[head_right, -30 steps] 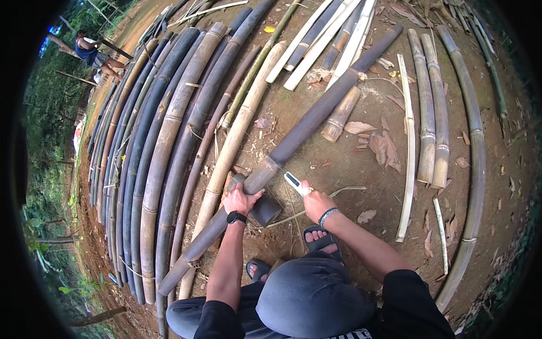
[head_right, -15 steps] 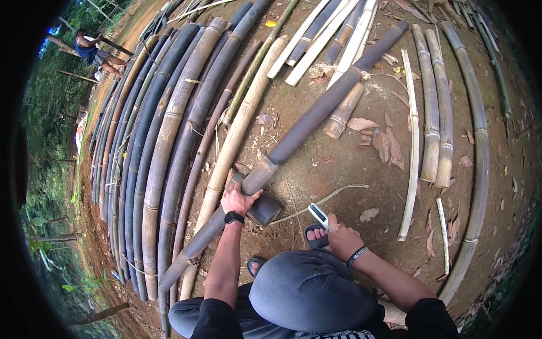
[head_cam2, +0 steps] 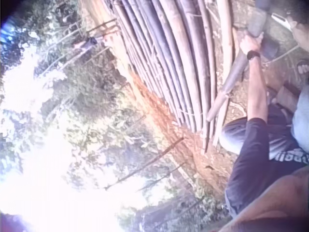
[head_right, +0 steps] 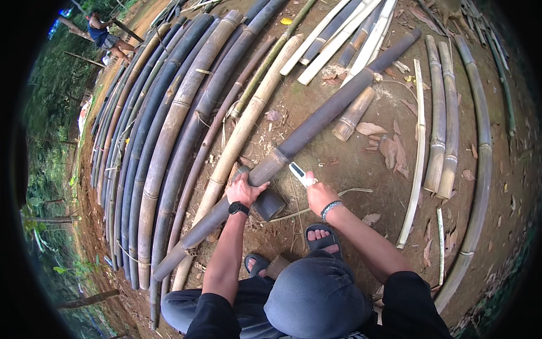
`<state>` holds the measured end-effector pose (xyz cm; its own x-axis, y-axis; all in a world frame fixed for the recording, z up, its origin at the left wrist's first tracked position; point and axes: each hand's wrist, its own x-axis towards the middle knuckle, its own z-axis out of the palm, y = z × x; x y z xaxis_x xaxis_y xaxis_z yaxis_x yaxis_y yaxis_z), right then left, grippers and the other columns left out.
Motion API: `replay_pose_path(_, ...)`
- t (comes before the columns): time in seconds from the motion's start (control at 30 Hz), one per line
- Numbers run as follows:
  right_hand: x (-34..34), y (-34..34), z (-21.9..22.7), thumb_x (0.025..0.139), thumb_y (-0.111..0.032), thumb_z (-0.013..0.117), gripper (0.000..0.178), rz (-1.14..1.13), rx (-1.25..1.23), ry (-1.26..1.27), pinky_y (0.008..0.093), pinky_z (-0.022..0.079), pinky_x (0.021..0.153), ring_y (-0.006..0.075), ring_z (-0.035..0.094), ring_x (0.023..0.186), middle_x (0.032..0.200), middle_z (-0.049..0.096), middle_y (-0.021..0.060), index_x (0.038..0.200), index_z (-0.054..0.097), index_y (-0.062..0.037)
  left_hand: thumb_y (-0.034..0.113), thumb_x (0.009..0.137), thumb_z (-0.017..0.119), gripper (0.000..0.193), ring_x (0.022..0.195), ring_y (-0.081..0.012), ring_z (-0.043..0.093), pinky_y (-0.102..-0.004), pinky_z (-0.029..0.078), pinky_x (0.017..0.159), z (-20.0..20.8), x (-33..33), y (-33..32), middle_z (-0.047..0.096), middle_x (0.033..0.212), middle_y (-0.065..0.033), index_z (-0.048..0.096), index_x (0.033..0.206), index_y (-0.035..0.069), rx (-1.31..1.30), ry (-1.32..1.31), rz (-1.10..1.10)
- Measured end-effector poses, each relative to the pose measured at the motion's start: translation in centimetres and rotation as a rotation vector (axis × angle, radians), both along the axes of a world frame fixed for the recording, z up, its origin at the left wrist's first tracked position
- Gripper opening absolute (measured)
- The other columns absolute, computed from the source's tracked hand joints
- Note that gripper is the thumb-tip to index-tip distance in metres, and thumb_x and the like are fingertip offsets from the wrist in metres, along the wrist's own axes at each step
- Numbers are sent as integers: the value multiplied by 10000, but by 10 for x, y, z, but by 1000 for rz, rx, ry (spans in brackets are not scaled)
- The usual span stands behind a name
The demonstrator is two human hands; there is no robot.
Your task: The person uses a hand saw to cut through a bamboo pole while stabilizing it on a wooden block on the ground. They subsequently pick up the severed segment and move the remainder of the pole.
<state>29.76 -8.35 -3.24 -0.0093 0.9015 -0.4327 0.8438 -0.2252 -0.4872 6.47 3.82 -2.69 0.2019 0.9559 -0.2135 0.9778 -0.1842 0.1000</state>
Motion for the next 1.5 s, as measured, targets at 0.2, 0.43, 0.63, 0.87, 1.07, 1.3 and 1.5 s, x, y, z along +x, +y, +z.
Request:
replay_pose_path(0.2, -9, -100, 71, 878, -169, 582, 631, -83, -121, -12, 549, 555, 663, 467, 680, 765, 854, 686, 244, 1363, 282, 102, 723, 671, 709, 801, 994, -326, 684, -436, 549, 856, 6, -28, -5, 688, 1108, -148, 648, 1171, 101, 5, 65, 41)
replay_pose_path(0.43, -7, -59, 59, 910, -116, 518, 421, -4, 62, 13, 554, 528, 612, 461, 656, 678, 779, 658, 278, 1233, 370, 110, 695, 681, 723, 804, 1001, -337, 683, -440, 551, 864, 16, -23, 2, 676, 1146, -172, 631, 1197, 87, -133, 30, 51)
replay_pose_path(0.63, 9, -32, 23, 913, -142, 531, 484, 1, 122, -83, 571, 517, 612, 466, 653, 676, 782, 655, 282, 1264, 339, 130, 680, 683, 730, 776, 1010, -324, 683, -429, 553, 864, -3, -1, 2, 682, 1139, -170, 638, 1167, 80, -30, -40, 4)
replay_pose_path(0.87, 0, -106, 52, 931, -159, 471, 519, -111, 11, 37, 603, 512, 642, 475, 670, 736, 731, 641, 314, 1337, 277, 99, 689, 673, 727, 779, 1009, -297, 687, -412, 551, 857, 0, -26, 2, 693, 1099, -164, 664, 1132, 63, 7, -32, 2)
replay_pose_path(1.07, -3, -48, 46, 902, -121, 537, 518, -42, 52, 23, 600, 510, 675, 512, 640, 735, 808, 643, 328, 1296, 279, 93, 694, 669, 728, 790, 995, -299, 691, -425, 549, 860, 4, -30, 6, 697, 1087, -161, 664, 1133, 57, -55, -48, 1)
replay_pose_path(1.3, -3, -19, 38, 913, -137, 536, 423, -54, 100, 29, 606, 513, 677, 513, 645, 745, 830, 647, 335, 1222, 326, 61, 681, 670, 733, 763, 987, -309, 689, -433, 548, 846, -3, -15, -1, 694, 1102, -145, 653, 1120, 70, -30, -75, 1)
replay_pose_path(1.5, -3, -93, 66, 919, -150, 555, 441, -87, 31, -41, 568, 525, 626, 496, 649, 723, 739, 641, 312, 1220, 321, 71, 685, 676, 728, 767, 997, -312, 686, -429, 544, 854, 8, -32, -2, 690, 1104, -146, 650, 1131, 73, -68, -70, 35)
